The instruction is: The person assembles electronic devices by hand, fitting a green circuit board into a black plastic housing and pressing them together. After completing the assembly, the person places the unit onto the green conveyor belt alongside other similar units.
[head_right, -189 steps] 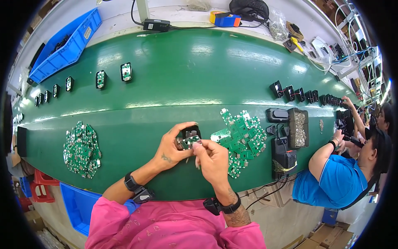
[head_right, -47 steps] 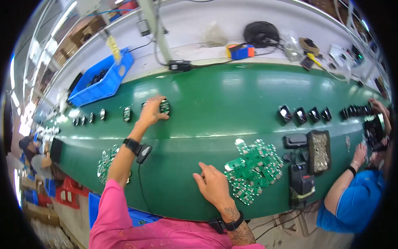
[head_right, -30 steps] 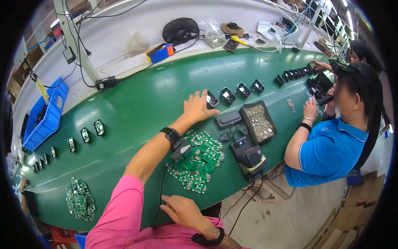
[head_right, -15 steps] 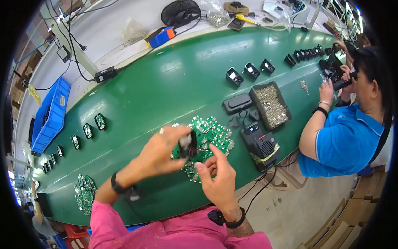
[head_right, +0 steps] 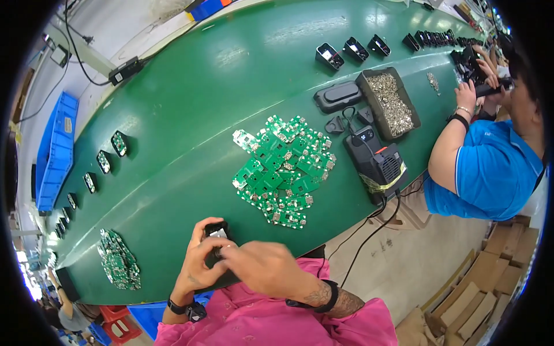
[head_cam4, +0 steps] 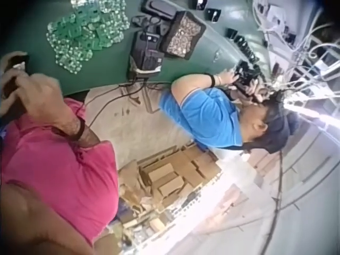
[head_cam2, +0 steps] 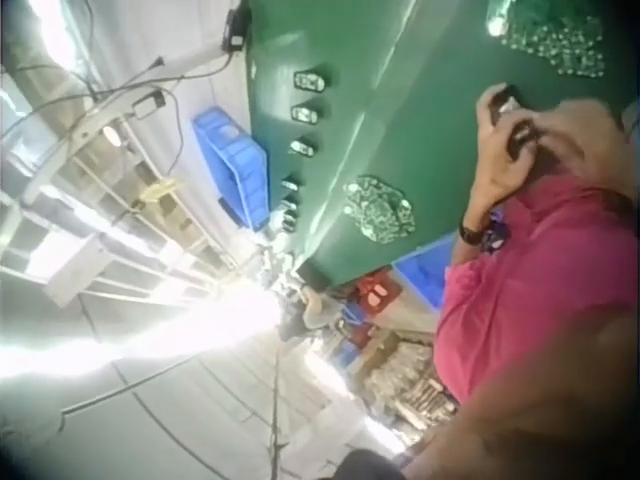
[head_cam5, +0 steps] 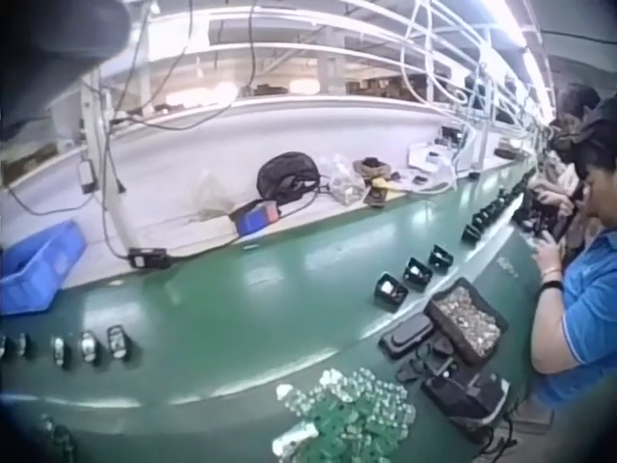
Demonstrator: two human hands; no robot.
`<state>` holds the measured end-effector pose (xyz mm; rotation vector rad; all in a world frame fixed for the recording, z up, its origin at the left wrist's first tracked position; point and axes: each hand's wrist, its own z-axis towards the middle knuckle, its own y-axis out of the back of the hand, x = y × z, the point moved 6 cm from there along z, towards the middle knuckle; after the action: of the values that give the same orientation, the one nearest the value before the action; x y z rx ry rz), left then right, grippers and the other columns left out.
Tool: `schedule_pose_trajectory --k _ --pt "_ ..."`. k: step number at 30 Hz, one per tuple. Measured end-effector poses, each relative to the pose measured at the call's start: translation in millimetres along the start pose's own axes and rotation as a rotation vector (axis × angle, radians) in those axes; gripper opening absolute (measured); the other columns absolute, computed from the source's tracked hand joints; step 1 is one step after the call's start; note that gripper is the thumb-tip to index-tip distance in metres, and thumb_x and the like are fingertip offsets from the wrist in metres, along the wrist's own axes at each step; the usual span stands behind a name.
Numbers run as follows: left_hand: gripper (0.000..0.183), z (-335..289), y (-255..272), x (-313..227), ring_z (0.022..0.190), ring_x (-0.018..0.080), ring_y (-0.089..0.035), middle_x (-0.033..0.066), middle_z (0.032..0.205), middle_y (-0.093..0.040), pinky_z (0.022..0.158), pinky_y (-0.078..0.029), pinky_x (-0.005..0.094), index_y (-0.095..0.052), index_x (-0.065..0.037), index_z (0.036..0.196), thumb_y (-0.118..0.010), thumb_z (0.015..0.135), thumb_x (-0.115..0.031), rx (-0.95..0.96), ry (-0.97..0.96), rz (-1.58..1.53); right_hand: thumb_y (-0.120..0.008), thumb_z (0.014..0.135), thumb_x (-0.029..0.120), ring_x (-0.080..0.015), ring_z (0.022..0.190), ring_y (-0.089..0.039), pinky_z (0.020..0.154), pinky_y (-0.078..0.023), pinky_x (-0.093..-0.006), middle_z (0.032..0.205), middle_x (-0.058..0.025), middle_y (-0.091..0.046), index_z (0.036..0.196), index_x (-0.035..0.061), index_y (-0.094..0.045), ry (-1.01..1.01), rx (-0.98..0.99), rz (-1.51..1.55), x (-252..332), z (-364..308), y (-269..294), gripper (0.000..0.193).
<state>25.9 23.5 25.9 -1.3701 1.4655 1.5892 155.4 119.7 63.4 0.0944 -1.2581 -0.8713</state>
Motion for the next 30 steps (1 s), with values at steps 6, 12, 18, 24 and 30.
schedule_pose_trajectory --k 6,12,18,24,30 --pt "0.021 10.3 3.8 11.6 0.116 0.0284 -0.052 0.0173 0.138 -0.043 0.098 -0.044 0.0385 -0.067 -0.006 0.103 -0.068 0.082 -0.01 -0.038 0.031 -0.203 -0.081 0.074 0.007 -0.0301 0.098 -0.055 0.083 -0.047 -0.04 0.106 -0.0124 -0.056 0.115 0.0018 -0.062 -0.424 -0.118 -0.391 -46.7 -31.3 46.1 0.045" --pt "0.004 18.6 1.7 5.5 0.109 0.0263 -0.055 0.0142 0.136 -0.046 0.095 -0.045 0.0372 -0.068 -0.006 0.091 -0.065 0.089 -0.006 -0.133 -0.001 -0.141 -0.081 0.074 0.008 -0.034 0.108 -0.049 0.091 -0.044 -0.0435 0.114 -0.0126 -0.053 0.111 0.0032 -0.063 -0.424 -0.104 -0.449 -63.9 -47.4 44.1 0.042" --pt "0.003 18.6 -2.9 0.7 0.102 0.0241 -0.058 0.014 0.134 -0.047 0.09 -0.047 0.036 -0.068 -0.006 0.091 -0.065 0.091 -0.007 -0.157 -0.088 -0.102 -0.077 0.078 0.005 -0.0223 0.104 -0.054 0.09 -0.044 -0.0332 0.114 -0.0113 -0.057 0.113 -0.001 -0.06 -0.434 -0.196 0.151 -60.4 -41.3 47.4 0.04" --pt "0.007 17.8 -6.0 -20.2 0.101 0.0247 -0.058 0.0157 0.132 -0.045 0.09 -0.048 0.0366 -0.067 -0.005 0.095 -0.067 0.088 -0.003 -0.122 -0.12 -0.012 -0.075 0.082 0.004 -0.0196 0.108 -0.054 0.097 -0.044 -0.0325 0.118 -0.0129 -0.054 0.117 -0.006 -0.059 -0.431 -0.136 0.631 -43.0 -18.8 4.0 0.04" --pt "0.012 18.0 1.6 -25.9 0.106 0.0264 -0.056 0.0165 0.132 -0.045 0.091 -0.047 0.0383 -0.066 -0.004 0.098 -0.067 0.086 0.001 -0.103 -0.166 0.058 -0.077 0.08 0.0 -0.0198 0.109 -0.055 0.095 -0.046 -0.0328 0.115 -0.012 -0.055 0.116 -0.0053 -0.061 -0.411 -0.167 0.524 -40.8 -14.6 -2.1 0.039"
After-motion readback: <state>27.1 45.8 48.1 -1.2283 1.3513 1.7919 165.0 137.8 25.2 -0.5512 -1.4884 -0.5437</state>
